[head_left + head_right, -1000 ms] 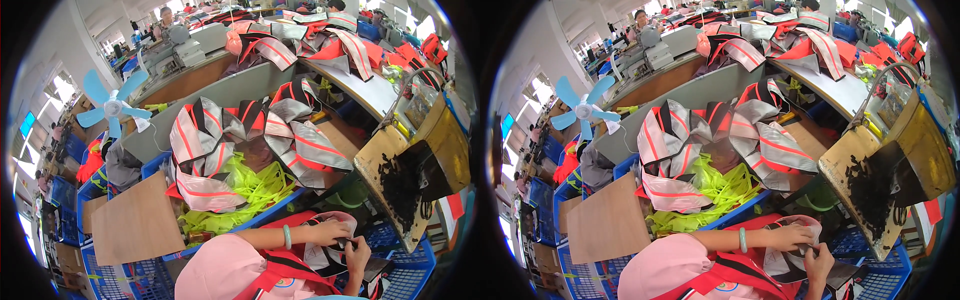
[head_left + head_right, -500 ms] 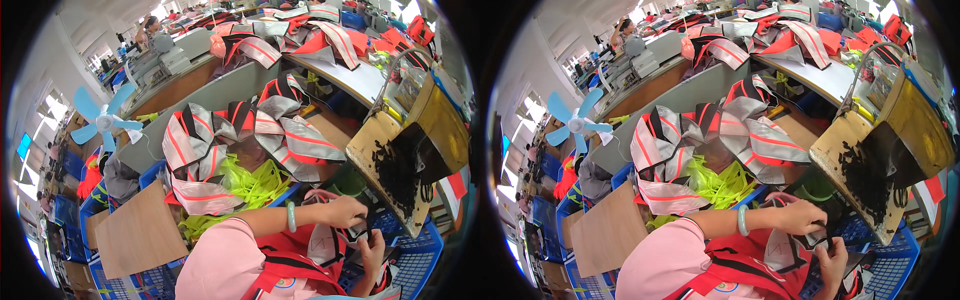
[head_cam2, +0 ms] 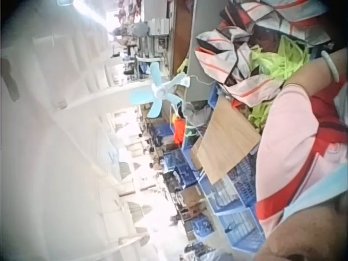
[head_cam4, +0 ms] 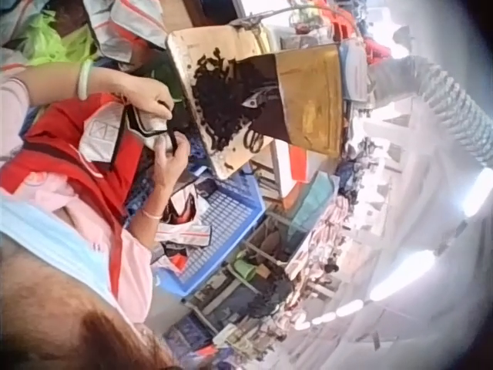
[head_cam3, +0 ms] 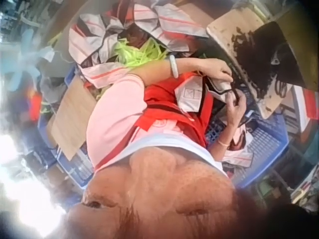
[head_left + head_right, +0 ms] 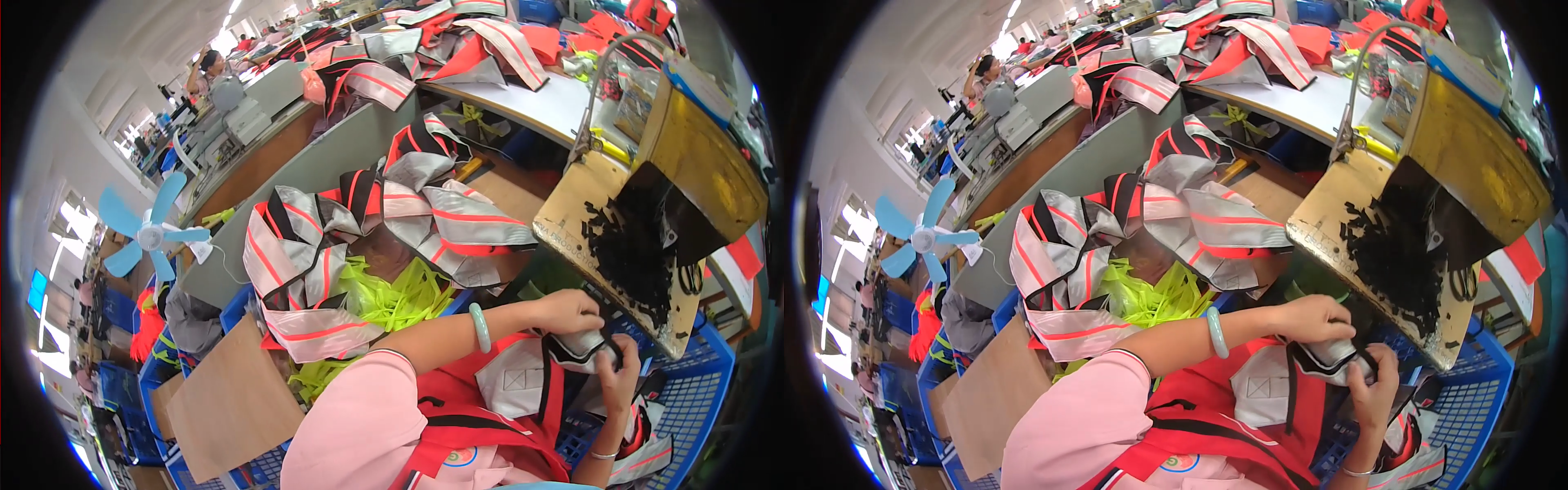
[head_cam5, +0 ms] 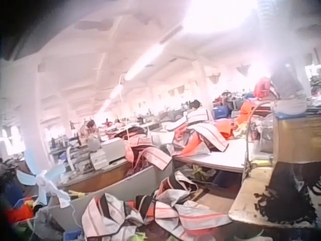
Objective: Assembling and processing reflective safety vests using an industrial sewing or specialized machine.
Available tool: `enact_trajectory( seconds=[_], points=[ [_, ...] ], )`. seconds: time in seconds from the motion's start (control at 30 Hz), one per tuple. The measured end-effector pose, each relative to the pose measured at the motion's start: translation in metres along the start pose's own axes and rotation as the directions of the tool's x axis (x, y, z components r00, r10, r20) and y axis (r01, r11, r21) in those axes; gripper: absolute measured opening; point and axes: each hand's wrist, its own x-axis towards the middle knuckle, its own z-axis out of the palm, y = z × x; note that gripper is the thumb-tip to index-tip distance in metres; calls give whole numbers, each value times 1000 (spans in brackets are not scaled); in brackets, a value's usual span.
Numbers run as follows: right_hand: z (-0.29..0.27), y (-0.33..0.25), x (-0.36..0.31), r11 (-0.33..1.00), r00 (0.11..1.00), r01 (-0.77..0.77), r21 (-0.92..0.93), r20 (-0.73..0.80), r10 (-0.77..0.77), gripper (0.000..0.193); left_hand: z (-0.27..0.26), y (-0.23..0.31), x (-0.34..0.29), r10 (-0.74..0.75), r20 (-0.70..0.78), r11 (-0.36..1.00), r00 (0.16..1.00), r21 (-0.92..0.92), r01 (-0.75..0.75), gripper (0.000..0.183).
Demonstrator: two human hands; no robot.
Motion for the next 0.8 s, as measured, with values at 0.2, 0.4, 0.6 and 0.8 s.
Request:
enact_trajectory(
  seconds=[0.2,0.4,0.6,0.8],
  points=[
    [-13,24,26,954,957,-252,162,-103,271,24,-5,13,47,-14,-24,995,1000,-100,11,29],
    [-54,25,80,930,950,-309,197,19,312,28,-28,23,95,-136,9,983,991,-123,136,29],
    [-58,38,98,931,956,-273,242,-42,291,25,-39,22,123,-206,156,953,966,-192,234,29],
    [-59,46,120,898,932,-355,261,24,362,34,-43,10,139,-245,97,918,965,-296,263,30]
  ],
)
